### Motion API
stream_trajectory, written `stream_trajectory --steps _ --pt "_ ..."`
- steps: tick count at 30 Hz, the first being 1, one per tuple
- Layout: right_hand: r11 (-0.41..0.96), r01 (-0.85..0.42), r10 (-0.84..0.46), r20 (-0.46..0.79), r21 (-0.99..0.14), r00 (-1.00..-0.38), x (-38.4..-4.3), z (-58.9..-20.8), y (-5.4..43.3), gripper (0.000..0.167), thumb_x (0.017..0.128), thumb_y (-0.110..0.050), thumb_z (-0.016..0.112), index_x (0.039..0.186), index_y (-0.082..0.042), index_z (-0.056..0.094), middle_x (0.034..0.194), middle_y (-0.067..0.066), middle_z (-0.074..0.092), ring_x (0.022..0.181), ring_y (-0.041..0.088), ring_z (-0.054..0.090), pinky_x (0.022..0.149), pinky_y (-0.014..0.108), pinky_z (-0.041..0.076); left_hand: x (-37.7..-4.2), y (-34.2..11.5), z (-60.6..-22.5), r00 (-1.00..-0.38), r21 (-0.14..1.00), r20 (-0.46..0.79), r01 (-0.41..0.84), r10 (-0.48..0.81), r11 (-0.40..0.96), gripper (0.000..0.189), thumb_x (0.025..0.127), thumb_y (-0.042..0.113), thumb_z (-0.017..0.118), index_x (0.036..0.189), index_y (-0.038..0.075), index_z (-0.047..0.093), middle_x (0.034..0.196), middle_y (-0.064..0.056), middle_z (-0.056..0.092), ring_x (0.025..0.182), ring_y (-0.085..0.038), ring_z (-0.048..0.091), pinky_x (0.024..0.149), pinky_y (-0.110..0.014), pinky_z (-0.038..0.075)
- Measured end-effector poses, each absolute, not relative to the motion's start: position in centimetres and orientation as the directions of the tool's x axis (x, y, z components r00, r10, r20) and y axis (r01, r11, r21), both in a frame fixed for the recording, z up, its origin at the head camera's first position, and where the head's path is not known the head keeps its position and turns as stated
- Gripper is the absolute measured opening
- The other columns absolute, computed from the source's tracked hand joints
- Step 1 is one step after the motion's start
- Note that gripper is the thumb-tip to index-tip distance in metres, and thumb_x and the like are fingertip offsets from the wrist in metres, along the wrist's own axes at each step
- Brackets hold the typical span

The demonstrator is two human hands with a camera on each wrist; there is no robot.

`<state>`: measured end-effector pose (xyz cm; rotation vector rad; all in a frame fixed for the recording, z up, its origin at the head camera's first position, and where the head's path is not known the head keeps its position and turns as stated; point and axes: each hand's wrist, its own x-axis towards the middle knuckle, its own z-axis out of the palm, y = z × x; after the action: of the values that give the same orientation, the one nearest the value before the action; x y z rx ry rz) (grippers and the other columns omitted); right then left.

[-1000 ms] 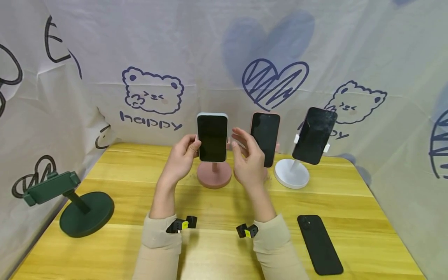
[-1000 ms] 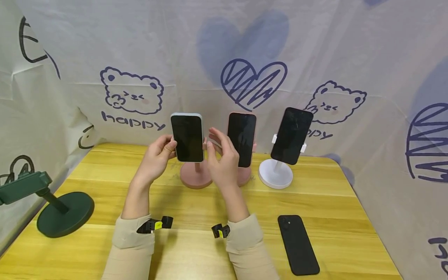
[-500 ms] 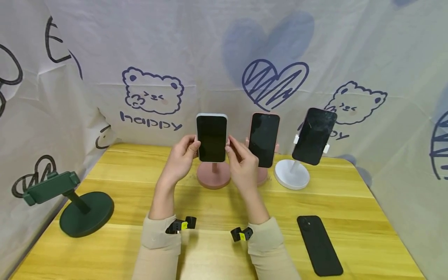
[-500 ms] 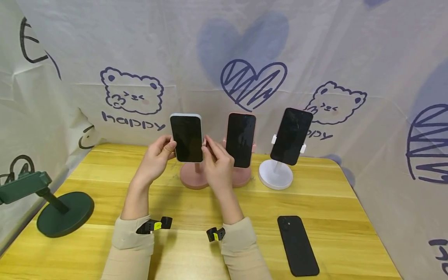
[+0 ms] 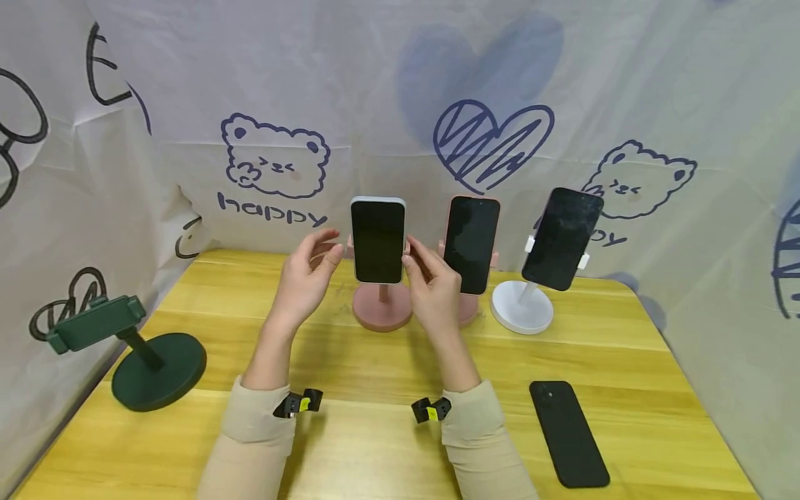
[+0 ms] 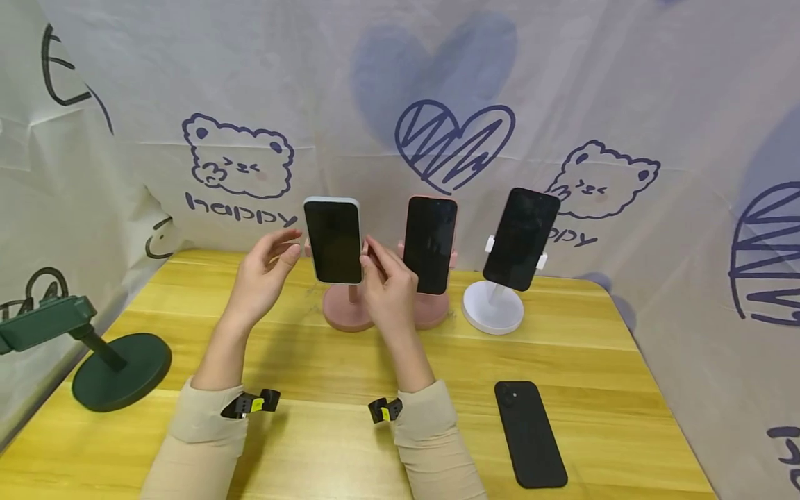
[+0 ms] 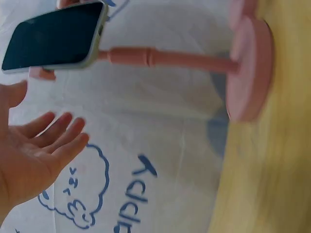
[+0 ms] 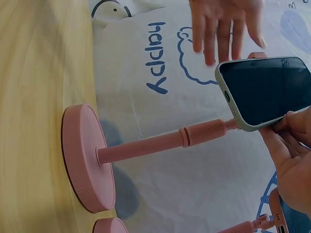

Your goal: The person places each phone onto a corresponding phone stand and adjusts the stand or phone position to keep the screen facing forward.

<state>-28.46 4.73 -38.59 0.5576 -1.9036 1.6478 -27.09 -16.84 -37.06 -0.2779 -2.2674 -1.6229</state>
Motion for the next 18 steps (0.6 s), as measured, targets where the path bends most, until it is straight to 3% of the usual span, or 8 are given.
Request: stream_trajectory --steps 7,14,18 --pt "0.155 -0.633 0.036 0.644 -0.759 -0.764 -28.6 -38.4 4.9 0.033 0.1 -0.002 0.067 0.132 0.004 0.068 0.125 0.021 0.071 0.114 0.031 0.071 0.093 0.026 0.058 -24.7 -20.9 -37.6 -0.9 0.856 0.407 0.317 -0.155 0.408 0.053 0.108 0.024 0.059 0.153 0.0 0.044 0.151 -0.017 0.052 0.138 -0.034 0.052 0.117 -0.05 0.042" --pt "0.155 -0.618 0.046 0.631 -0.771 -0.775 -28.7 -38.5 5.3 0.033 0.099 -0.002 0.068 0.132 0.003 0.069 0.125 0.02 0.072 0.115 0.029 0.071 0.094 0.026 0.058 -21.2 -25.1 -38.6 -0.93 0.808 0.312 0.152 -0.193 0.57 0.062 0.11 0.032 0.055 0.158 -0.002 0.036 0.155 -0.023 0.044 0.14 -0.044 0.046 0.113 -0.06 0.042" --pt "0.142 -0.618 0.048 0.629 -0.774 -0.776 -28.7 -38.4 5.4 0.034 0.098 0.001 0.069 0.132 0.004 0.069 0.127 0.022 0.071 0.116 0.031 0.071 0.095 0.028 0.057 -20.0 -27.0 -39.4 -0.954 0.69 0.211 -0.007 -0.211 0.724 0.065 0.11 0.033 0.053 0.157 -0.005 0.033 0.155 -0.033 0.036 0.139 -0.055 0.037 0.106 -0.071 0.039"
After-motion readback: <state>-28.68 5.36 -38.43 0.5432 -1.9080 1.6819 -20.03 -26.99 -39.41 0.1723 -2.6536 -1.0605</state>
